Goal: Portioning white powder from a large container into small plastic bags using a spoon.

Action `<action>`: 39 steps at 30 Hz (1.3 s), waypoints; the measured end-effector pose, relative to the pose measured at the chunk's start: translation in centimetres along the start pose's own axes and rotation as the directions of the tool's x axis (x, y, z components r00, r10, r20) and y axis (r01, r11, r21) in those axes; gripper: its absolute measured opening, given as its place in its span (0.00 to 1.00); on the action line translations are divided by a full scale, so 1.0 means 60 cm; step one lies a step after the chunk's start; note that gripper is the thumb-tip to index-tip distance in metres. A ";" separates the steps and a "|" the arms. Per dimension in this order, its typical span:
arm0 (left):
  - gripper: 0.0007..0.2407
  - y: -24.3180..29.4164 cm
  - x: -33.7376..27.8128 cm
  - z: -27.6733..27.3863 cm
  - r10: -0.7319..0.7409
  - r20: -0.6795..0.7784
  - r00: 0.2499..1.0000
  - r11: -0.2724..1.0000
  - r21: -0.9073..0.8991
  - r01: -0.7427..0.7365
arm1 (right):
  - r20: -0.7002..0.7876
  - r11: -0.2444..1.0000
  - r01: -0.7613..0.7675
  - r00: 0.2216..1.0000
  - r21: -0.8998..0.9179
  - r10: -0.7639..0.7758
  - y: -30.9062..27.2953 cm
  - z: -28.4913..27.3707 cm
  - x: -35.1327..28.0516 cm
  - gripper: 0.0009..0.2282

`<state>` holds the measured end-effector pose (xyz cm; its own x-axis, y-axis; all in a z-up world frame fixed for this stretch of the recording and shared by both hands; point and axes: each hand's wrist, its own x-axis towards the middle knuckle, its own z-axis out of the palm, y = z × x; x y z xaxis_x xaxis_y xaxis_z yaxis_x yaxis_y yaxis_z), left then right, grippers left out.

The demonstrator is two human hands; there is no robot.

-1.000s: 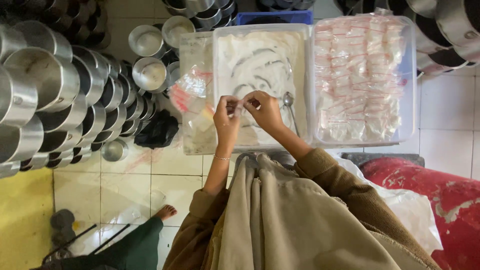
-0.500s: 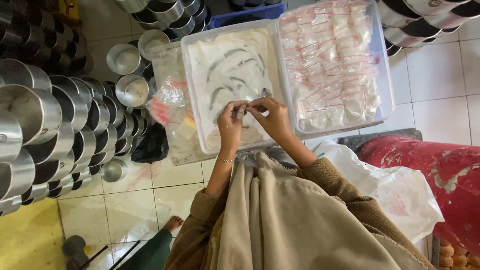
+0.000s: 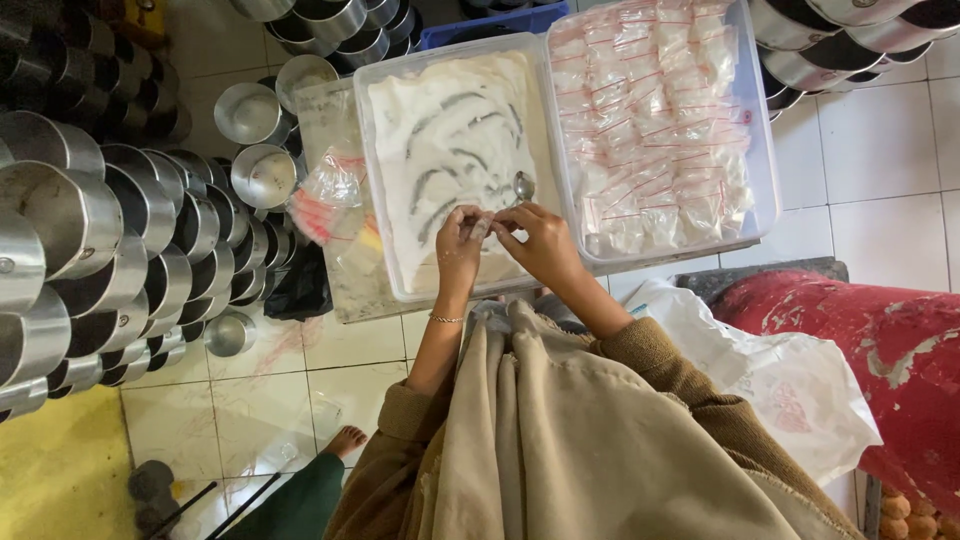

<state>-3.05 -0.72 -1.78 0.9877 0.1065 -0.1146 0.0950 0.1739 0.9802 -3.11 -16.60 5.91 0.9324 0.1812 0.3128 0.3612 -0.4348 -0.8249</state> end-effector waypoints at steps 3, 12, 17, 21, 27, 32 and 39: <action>0.04 0.010 -0.006 0.002 -0.001 0.012 1.000 1.000 -0.006 0.001 | 0.005 0.999 -0.002 1.000 -0.044 0.002 0.005 0.001 -0.004 0.05; 0.04 0.020 -0.018 0.015 -0.009 0.102 0.995 0.996 0.091 -0.001 | -0.038 0.998 -0.057 0.998 -0.027 0.056 0.009 -0.012 0.000 0.05; 0.05 -0.005 -0.011 0.009 -0.048 0.111 0.993 0.996 0.075 0.040 | -0.042 0.996 -0.073 0.996 0.041 0.075 0.023 -0.012 0.003 0.04; 0.05 -0.022 -0.009 0.010 -0.067 0.129 0.989 0.998 -0.008 0.068 | -0.043 0.990 -0.111 0.992 0.089 0.115 0.040 -0.010 0.004 0.06; 0.05 -0.035 -0.005 0.006 -0.022 0.082 0.996 1.000 -0.011 0.023 | 0.047 0.993 -0.093 0.995 0.078 0.090 0.020 -0.018 0.014 0.04; 0.06 -0.035 -0.005 0.001 0.021 0.001 1.000 0.997 0.068 -0.021 | 0.064 1.000 0.016 0.998 -0.005 -0.016 0.003 -0.021 0.014 0.04; 0.05 0.035 -0.024 0.015 0.071 0.008 0.997 0.987 0.143 -0.071 | 0.038 0.980 0.141 0.990 -0.142 -0.137 0.004 -0.018 0.017 0.05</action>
<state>-4.15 -1.36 0.58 0.9929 0.1107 -0.0437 0.0413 0.0244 0.9988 -2.07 -17.47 6.53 0.8727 0.2728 0.4048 0.4877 -0.5253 -0.6973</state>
